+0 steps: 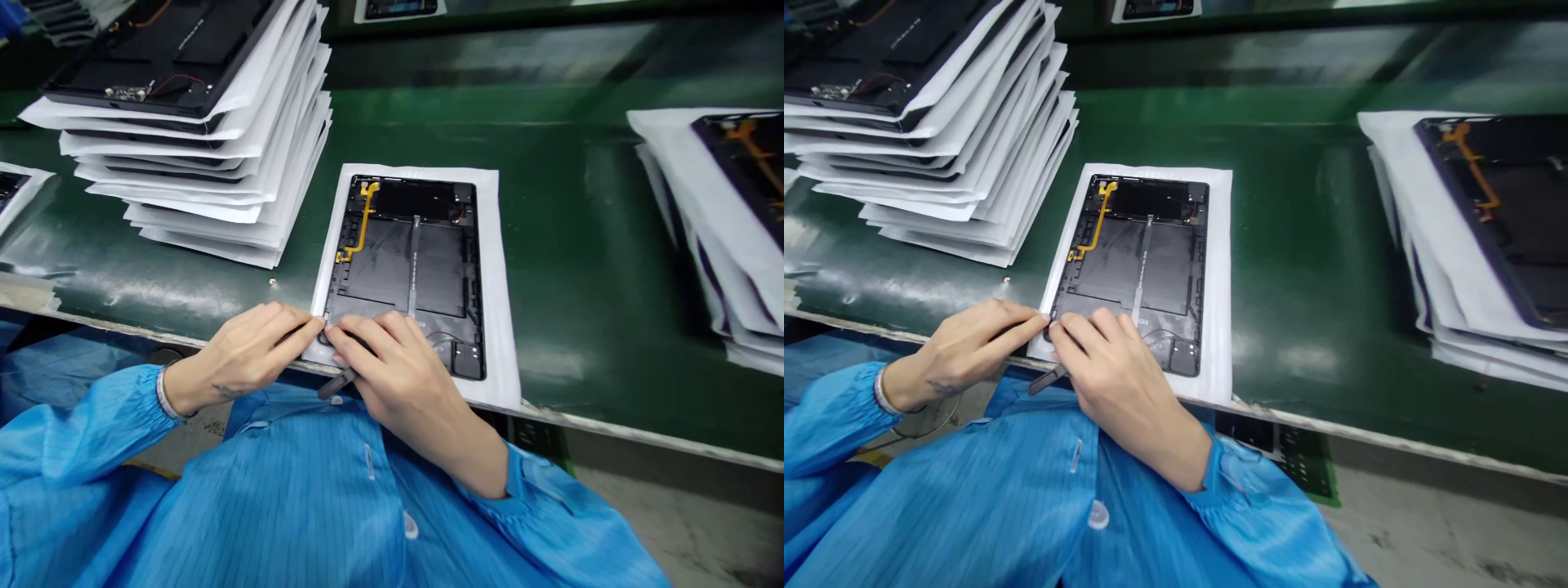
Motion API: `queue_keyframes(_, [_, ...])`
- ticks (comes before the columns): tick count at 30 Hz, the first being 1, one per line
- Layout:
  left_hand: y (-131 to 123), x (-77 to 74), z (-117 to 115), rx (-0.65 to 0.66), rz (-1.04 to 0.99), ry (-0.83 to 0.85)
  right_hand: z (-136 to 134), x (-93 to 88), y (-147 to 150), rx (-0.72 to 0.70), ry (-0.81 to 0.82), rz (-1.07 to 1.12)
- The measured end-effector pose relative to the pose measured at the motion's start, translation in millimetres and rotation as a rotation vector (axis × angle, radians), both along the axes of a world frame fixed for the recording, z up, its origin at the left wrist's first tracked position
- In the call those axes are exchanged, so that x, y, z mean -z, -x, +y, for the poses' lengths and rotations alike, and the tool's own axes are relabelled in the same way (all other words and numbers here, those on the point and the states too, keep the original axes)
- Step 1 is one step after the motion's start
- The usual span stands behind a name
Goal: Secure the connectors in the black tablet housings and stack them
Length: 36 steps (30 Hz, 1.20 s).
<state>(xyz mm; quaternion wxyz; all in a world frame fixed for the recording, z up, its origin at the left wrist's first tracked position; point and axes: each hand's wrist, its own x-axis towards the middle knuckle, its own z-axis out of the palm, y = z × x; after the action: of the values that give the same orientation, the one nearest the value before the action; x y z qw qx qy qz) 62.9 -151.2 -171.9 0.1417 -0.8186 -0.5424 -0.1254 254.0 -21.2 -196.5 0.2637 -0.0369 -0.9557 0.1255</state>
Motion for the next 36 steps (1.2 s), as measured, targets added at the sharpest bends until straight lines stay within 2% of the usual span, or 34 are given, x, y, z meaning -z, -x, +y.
queue_keyframes(4, [-10.3,-4.2,0.3,-0.020,0.295,-0.052,7.5,-10.3,-5.4,-0.065,0.193,0.054])
queue_keyframes(6, [-10.8,-5.8,2.8,-0.008,0.345,-0.034,12.3,-17.8,-13.0,-0.066,0.258,0.047])
queue_keyframes(11, [6.0,-0.9,13.2,-0.074,-0.023,0.066,12.7,-30.4,-35.3,0.124,0.200,0.111])
queue_keyframes(14, [9.4,7.0,15.6,-0.069,-0.162,0.090,8.6,-31.9,-40.4,0.119,0.209,0.151])
queue_keyframes(22, [-1.0,12.0,13.9,-0.043,-0.289,0.046,9.3,-18.3,-23.2,0.028,0.115,0.083])
queue_keyframes(26, [2.9,17.6,14.4,-0.032,-0.386,0.097,6.9,-9.6,-15.4,0.074,0.118,0.120])
queue_keyframes(28, [4.2,22.8,15.2,-0.035,-0.418,0.129,6.4,-8.8,-13.2,0.096,0.084,0.094])
queue_keyframes(32, [4.7,31.9,16.1,-0.038,-0.442,0.147,7.8,-11.2,-11.7,0.045,0.024,-0.035])
queue_keyframes(36, [3.7,35.2,15.9,-0.031,-0.433,0.125,8.5,-12.1,-10.9,0.035,-0.019,-0.041])
